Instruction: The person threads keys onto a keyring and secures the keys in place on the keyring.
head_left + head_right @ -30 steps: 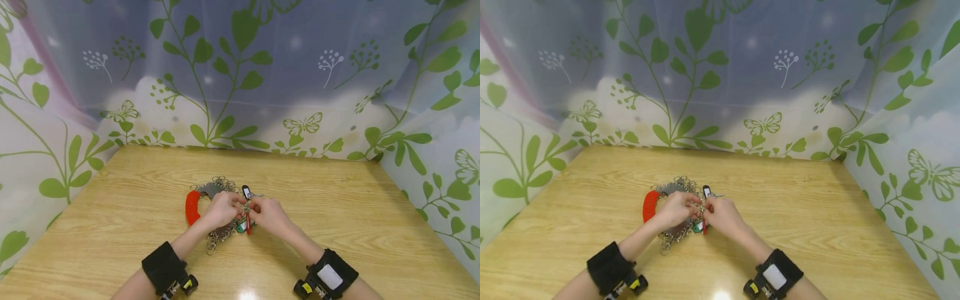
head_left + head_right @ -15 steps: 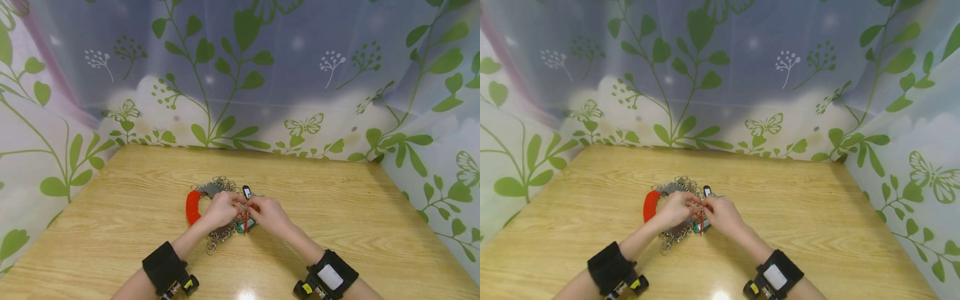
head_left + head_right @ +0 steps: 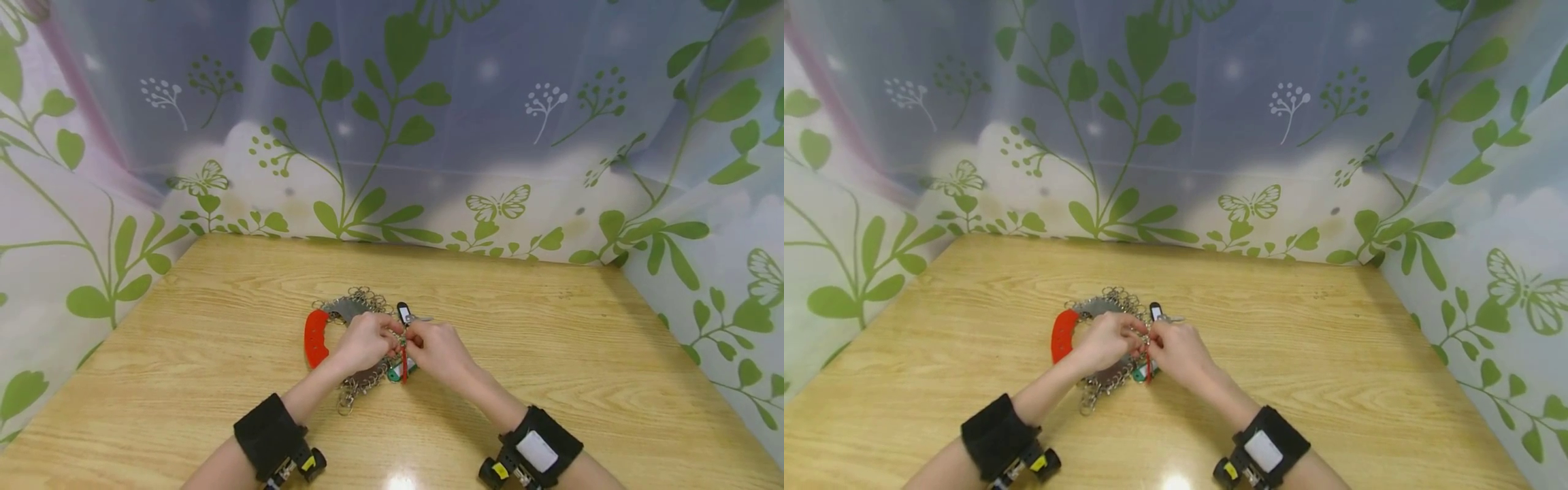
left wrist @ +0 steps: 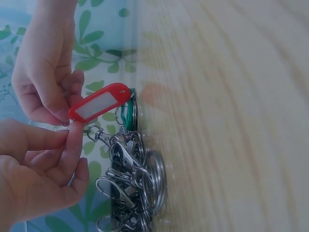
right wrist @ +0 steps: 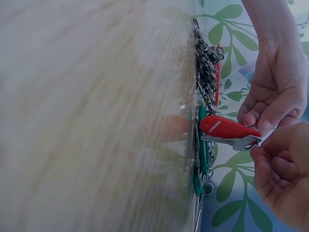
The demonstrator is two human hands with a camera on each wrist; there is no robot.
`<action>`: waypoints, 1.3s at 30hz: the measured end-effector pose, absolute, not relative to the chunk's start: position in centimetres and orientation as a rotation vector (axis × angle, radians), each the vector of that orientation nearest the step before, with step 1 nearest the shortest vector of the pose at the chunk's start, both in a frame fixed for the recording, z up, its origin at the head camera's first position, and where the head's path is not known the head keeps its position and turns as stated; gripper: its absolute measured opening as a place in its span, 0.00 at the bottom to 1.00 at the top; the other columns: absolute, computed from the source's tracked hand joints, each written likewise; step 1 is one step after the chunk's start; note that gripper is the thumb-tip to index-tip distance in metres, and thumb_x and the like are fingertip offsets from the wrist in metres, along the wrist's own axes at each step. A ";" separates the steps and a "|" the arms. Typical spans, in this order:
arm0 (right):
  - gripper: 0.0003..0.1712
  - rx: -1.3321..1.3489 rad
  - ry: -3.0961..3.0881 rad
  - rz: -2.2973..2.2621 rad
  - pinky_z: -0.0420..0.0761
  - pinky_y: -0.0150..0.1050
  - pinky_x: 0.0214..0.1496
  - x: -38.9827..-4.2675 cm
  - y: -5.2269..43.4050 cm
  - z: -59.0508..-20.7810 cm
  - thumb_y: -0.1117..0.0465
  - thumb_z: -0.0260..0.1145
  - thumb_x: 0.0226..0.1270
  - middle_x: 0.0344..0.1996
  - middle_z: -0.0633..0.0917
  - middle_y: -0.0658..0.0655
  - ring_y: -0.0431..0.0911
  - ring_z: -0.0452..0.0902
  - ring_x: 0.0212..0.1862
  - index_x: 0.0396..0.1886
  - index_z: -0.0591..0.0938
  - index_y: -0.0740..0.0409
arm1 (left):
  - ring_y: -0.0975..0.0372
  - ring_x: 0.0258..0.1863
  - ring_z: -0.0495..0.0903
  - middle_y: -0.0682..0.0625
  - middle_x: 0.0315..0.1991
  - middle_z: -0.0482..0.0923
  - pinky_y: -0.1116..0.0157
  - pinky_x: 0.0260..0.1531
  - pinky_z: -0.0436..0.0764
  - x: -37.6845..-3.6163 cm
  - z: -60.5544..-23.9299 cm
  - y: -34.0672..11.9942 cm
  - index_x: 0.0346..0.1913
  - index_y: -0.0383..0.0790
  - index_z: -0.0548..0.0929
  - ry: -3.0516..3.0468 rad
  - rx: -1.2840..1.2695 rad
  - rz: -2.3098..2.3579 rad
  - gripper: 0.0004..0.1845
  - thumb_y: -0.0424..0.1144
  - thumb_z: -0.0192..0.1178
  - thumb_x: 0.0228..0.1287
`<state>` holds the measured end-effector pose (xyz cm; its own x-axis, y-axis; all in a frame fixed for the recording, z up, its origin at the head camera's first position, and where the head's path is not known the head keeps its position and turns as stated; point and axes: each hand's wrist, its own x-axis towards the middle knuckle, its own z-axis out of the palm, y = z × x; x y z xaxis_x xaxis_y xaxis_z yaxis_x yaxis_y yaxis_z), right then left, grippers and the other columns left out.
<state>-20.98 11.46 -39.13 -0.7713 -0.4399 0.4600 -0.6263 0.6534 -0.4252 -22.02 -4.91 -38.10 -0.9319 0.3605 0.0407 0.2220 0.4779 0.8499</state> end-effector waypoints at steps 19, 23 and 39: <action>0.07 0.867 -2.525 0.815 0.67 0.26 0.16 -20.7 11.3 -39.5 0.75 0.64 0.49 0.16 0.78 0.50 0.34 0.65 0.16 0.22 0.79 0.61 | 0.60 0.19 0.79 0.49 0.20 0.81 0.70 0.15 0.67 -21.9 -38.1 -4.3 0.37 0.33 0.84 2.723 0.553 1.323 0.14 0.21 0.54 0.48; 0.06 0.906 -2.511 0.833 0.68 0.25 0.17 -20.8 11.2 -39.6 0.76 0.63 0.51 0.18 0.81 0.53 0.35 0.68 0.17 0.24 0.80 0.63 | 0.58 0.21 0.81 0.49 0.22 0.82 0.70 0.16 0.71 -21.9 -38.1 -4.2 0.37 0.32 0.84 2.693 0.504 1.361 0.14 0.20 0.53 0.48; 0.08 1.171 -2.234 0.545 0.69 0.29 0.20 -21.4 11.1 -40.0 0.77 0.63 0.49 0.14 0.75 0.50 0.39 0.67 0.17 0.23 0.76 0.63 | 0.58 0.17 0.80 0.49 0.17 0.79 0.71 0.12 0.65 -22.1 -38.0 -4.5 0.30 0.34 0.83 2.669 0.375 1.448 0.14 0.20 0.51 0.44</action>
<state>-21.37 11.07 -39.99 -0.4667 -0.6131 0.6375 -0.8377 0.5376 -0.0962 -22.10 -4.47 -37.97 -0.9667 0.2522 0.0439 0.1744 0.5231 0.8343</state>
